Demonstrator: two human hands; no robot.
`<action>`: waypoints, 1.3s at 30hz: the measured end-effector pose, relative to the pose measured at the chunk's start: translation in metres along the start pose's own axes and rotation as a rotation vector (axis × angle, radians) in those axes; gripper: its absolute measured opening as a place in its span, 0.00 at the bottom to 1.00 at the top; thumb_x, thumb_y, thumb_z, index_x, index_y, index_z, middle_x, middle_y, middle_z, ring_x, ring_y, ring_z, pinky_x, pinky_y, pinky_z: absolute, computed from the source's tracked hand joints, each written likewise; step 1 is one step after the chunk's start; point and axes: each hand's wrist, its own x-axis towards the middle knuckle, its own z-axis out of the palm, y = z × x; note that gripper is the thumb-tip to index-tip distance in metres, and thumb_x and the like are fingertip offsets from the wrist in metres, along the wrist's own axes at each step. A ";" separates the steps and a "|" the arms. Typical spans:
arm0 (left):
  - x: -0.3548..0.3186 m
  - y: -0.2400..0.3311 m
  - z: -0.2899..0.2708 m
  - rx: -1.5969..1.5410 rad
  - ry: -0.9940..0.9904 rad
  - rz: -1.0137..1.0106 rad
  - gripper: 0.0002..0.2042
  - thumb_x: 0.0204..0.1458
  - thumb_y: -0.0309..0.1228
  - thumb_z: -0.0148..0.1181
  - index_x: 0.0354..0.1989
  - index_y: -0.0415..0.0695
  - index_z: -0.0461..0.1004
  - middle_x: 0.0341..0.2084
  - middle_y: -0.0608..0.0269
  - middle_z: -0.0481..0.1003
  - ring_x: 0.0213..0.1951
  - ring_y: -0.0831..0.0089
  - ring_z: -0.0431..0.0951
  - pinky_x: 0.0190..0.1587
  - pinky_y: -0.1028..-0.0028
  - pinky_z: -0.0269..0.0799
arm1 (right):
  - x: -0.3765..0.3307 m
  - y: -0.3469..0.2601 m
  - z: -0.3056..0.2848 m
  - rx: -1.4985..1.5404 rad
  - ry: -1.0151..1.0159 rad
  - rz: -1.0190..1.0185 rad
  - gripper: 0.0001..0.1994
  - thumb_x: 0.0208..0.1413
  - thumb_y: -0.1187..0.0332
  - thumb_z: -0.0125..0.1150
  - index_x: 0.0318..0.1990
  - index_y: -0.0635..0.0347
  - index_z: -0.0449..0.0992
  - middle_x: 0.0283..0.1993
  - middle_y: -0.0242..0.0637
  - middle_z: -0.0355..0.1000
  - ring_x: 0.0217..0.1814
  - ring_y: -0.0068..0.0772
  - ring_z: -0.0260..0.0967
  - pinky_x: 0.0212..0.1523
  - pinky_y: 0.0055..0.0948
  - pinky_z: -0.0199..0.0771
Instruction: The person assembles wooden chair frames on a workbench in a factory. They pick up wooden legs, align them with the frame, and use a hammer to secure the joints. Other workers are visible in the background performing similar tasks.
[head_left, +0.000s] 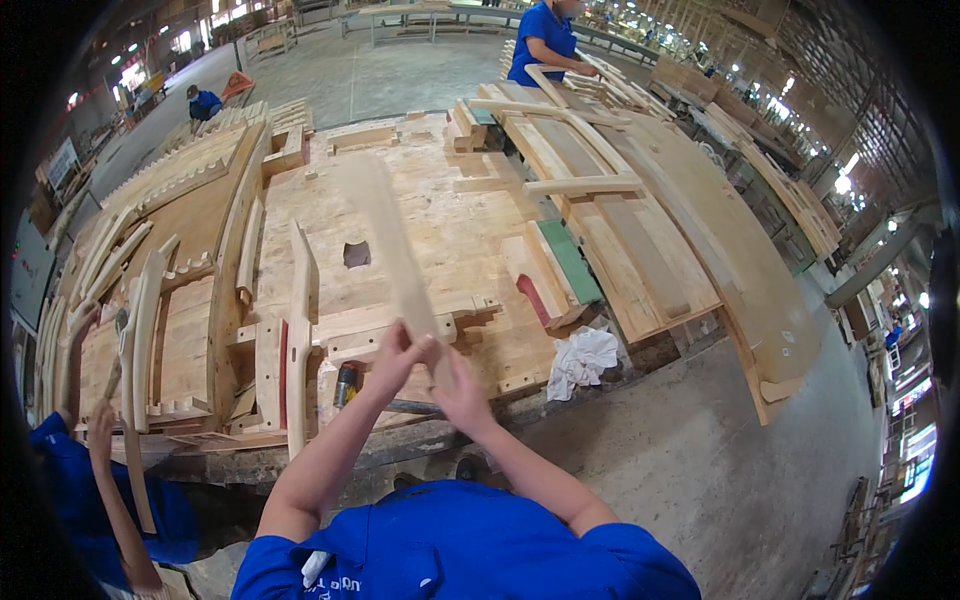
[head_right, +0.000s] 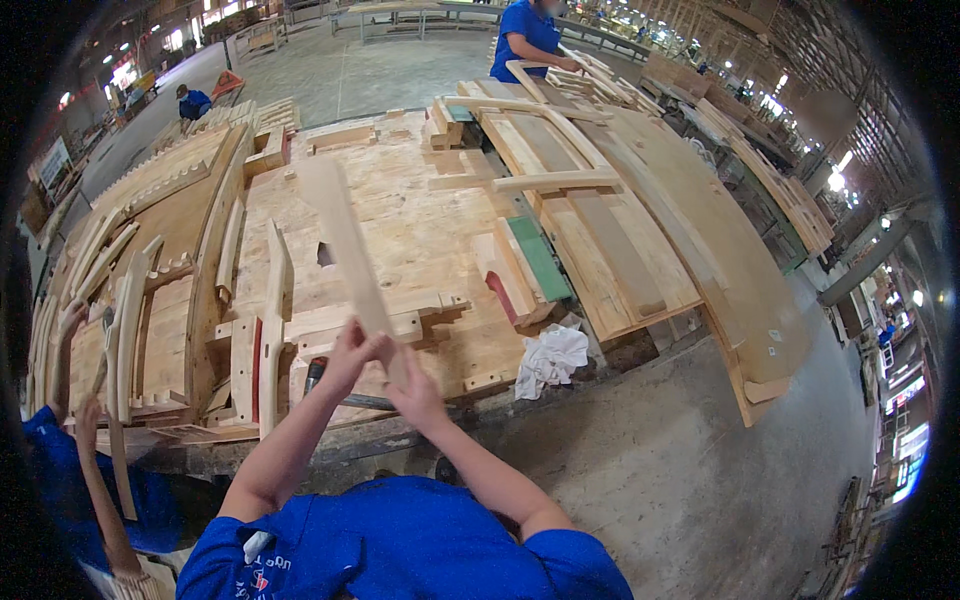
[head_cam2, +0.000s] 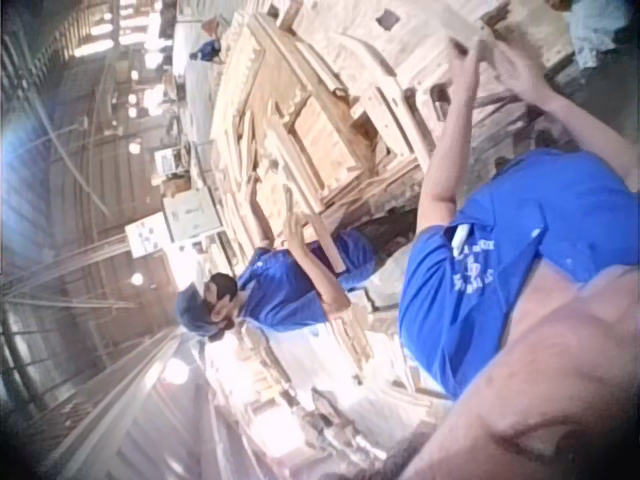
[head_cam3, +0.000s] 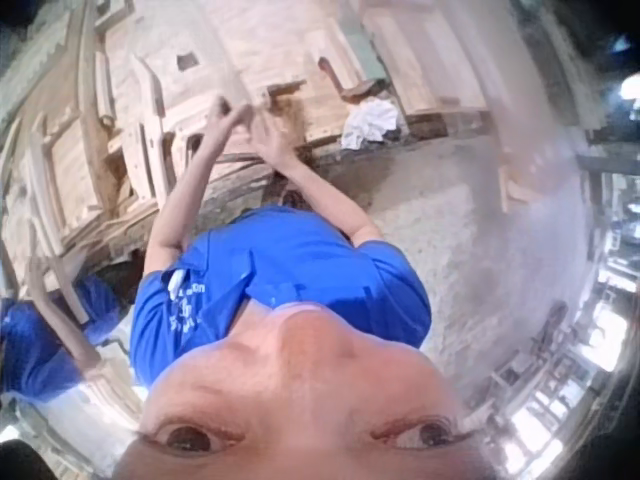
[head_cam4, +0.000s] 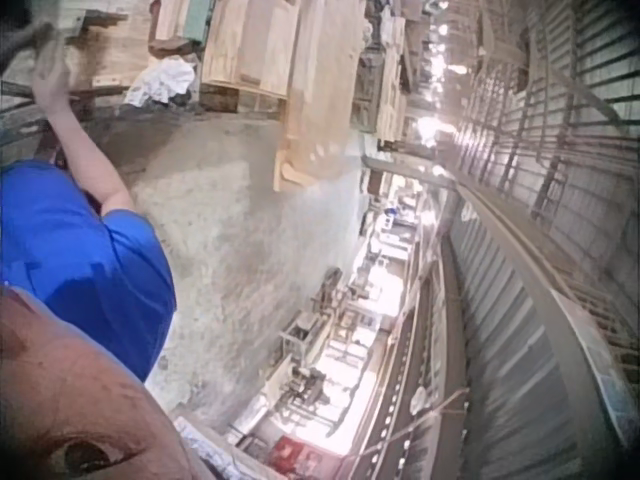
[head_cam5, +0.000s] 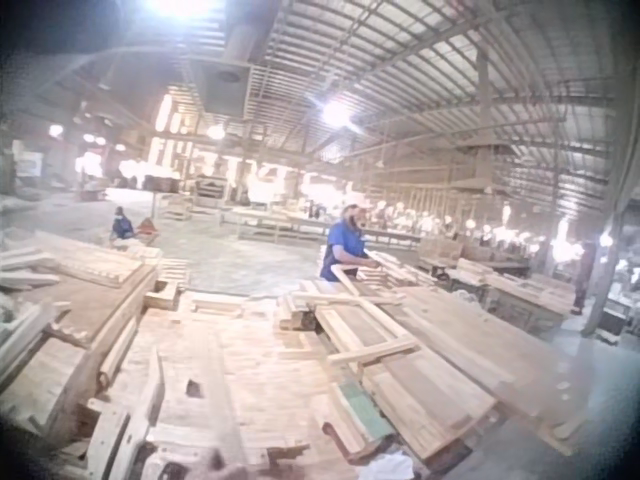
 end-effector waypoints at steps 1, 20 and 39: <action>0.010 -0.015 0.002 0.261 -0.127 0.114 0.32 0.45 0.44 0.66 0.56 0.43 0.60 0.48 0.53 0.68 0.52 0.57 0.67 0.53 0.61 0.64 | -0.012 0.015 -0.019 -0.096 0.068 -0.043 0.35 0.49 0.67 0.62 0.65 0.57 0.55 0.51 0.46 0.69 0.47 0.31 0.71 0.44 0.31 0.73; 0.084 -0.076 -0.010 1.587 -0.253 -0.268 0.59 0.23 0.47 0.76 0.67 0.54 0.44 0.60 0.56 0.57 0.62 0.57 0.56 0.59 0.41 0.51 | -0.116 0.085 -0.171 -0.088 0.098 0.687 0.36 0.48 0.70 0.63 0.66 0.49 0.57 0.35 0.39 0.74 0.17 0.22 0.65 0.18 0.23 0.68; 0.086 -0.092 -0.016 1.446 -0.169 -0.293 0.55 0.23 0.37 0.76 0.66 0.57 0.47 0.62 0.57 0.56 0.64 0.55 0.53 0.56 0.35 0.52 | -0.123 0.104 -0.145 -0.043 0.099 0.638 0.36 0.47 0.74 0.62 0.66 0.50 0.56 0.37 0.37 0.73 0.16 0.20 0.63 0.15 0.24 0.67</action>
